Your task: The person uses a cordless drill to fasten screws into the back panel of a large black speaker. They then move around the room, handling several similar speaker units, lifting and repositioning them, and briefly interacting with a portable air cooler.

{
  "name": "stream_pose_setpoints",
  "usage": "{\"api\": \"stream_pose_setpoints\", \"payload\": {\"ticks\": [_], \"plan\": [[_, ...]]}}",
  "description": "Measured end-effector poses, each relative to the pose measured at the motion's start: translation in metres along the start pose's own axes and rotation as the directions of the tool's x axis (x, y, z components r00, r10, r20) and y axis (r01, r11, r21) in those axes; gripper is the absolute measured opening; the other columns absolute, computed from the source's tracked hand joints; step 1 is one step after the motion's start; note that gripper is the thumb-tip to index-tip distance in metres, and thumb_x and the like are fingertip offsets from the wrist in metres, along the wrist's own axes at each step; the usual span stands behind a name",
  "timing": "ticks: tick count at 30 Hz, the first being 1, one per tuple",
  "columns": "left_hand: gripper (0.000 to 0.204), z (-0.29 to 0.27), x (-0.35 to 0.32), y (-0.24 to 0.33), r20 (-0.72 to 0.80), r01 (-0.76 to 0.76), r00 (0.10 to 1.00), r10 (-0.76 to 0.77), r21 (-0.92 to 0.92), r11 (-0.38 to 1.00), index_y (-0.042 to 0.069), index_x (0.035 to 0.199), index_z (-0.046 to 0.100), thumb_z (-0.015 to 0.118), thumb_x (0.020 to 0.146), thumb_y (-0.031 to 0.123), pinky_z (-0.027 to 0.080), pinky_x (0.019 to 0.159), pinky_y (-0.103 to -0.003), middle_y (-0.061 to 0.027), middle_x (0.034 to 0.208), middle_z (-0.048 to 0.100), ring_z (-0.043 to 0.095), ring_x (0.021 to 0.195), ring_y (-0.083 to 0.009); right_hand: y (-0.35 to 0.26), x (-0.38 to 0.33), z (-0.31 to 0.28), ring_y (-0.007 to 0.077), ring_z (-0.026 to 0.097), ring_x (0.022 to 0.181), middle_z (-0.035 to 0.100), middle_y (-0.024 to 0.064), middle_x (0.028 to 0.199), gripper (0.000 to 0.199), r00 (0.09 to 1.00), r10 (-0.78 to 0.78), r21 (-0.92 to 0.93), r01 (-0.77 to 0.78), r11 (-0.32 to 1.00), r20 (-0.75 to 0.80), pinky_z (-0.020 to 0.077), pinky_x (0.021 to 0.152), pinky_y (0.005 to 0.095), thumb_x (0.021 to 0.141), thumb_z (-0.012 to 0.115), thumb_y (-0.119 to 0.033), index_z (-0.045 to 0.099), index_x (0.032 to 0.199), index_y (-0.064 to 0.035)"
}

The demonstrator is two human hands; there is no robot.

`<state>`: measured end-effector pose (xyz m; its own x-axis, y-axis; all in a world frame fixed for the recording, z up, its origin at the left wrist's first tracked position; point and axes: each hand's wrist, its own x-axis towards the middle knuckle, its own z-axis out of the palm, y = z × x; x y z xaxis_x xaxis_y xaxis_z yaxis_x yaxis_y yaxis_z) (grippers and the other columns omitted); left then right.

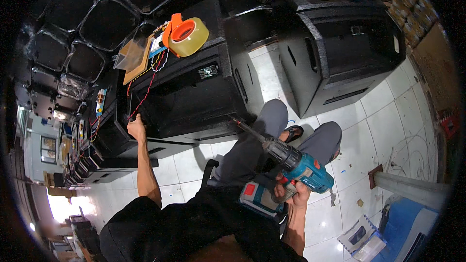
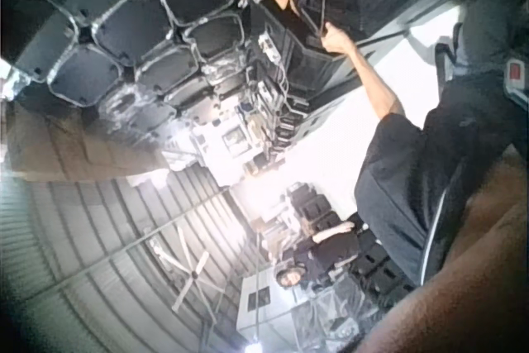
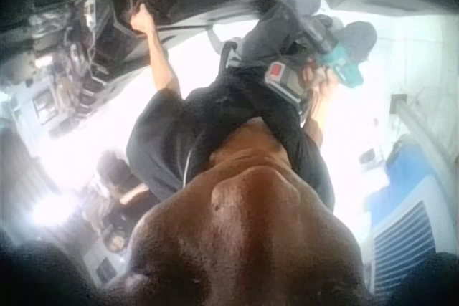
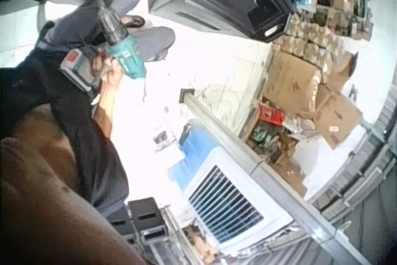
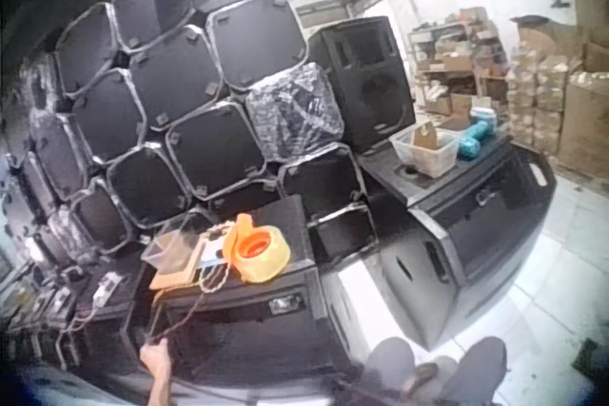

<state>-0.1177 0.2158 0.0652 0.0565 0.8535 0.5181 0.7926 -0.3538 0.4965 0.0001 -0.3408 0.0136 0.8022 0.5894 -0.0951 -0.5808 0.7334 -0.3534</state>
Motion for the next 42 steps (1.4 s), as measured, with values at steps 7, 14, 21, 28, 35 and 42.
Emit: {"api": "stream_pose_setpoints", "payload": {"ticks": [7,14,21,28,35,42], "plan": [[0.045,-0.012,-0.013,0.049,0.155,0.041,0.986,-0.059,0.117,0.992,-0.003,0.088,0.066,0.062,0.076,0.041,0.047,0.078,-0.044,-0.0211,0.089,0.066,0.063,0.086,-0.0359,-0.008,0.007,0.025,0.0182,0.055,0.054,0.06,0.0178,0.087,0.06,0.988,-0.142,-0.147,0.132,0.98,-0.057,0.046,0.049,0.0311,0.077,0.063,-0.038,0.047,0.115,0.0048],[0.045,0.019,0.02,-0.016,-0.005,-0.005,1.0,0.007,0.307,0.952,-0.002,0.09,0.066,0.066,0.076,0.041,0.05,0.062,-0.041,-0.0206,0.081,0.066,0.064,0.067,-0.0322,0.015,0.008,0.043,0.0175,0.059,0.059,0.063,0.0202,0.095,0.039,0.973,-0.199,-0.061,0.193,0.979,-0.115,0.0503,0.053,0.0296,0.081,0.062,-0.011,0.049,0.115,0.0009],[0.054,0.011,0.009,-0.012,0.309,-0.149,0.947,0.087,0.183,0.972,-0.004,0.095,0.063,0.068,0.071,0.045,0.049,0.066,-0.041,-0.0211,0.087,0.064,0.062,0.072,-0.0321,0.052,-0.001,0.055,0.0163,0.057,0.059,0.062,0.0208,0.099,0.039,0.956,-0.264,-0.008,0.265,0.964,-0.128,0.0486,0.053,0.0286,0.084,0.057,-0.01,0.045,0.12,-0.0003],[0.065,0.001,0.002,0.01,0.462,-0.085,0.886,0.035,0.088,0.992,-0.006,0.099,0.059,0.069,0.065,0.049,0.048,0.071,-0.041,-0.0217,0.093,0.061,0.06,0.079,-0.0318,0.072,-0.002,0.067,0.0147,0.057,0.06,0.061,0.0207,0.099,0.039,0.951,-0.291,-0.028,0.29,0.957,-0.106,0.0487,0.052,0.0274,0.086,0.054,-0.006,0.042,0.123,-0.0002],[0.077,-0.007,-0.006,0.021,0.584,-0.068,0.807,0.091,-0.062,0.996,-0.008,0.104,0.055,0.071,0.06,0.053,0.046,0.076,-0.041,-0.0222,0.1,0.059,0.059,0.086,-0.0316,0.089,-0.002,0.066,0.0138,0.057,0.061,0.06,0.0211,0.101,0.043,0.97,-0.19,0.054,0.201,0.978,-0.154,0.049,0.051,0.0256,0.086,0.058,-0.008,0.041,0.125,-0.0001],[0.09,-0.013,-0.009,0.018,0.644,-0.028,0.754,0.127,-0.162,0.986,-0.01,0.109,0.051,0.072,0.054,0.057,0.045,0.08,-0.041,-0.0228,0.106,0.057,0.057,0.093,-0.0314,0.092,0.001,0.064,0.0139,0.058,0.063,0.061,0.0209,0.1,0.043,0.982,-0.154,0.023,0.158,0.987,-0.106,0.0498,0.052,0.0243,0.085,0.06,-0.009,0.043,0.123,0.0016]]}}
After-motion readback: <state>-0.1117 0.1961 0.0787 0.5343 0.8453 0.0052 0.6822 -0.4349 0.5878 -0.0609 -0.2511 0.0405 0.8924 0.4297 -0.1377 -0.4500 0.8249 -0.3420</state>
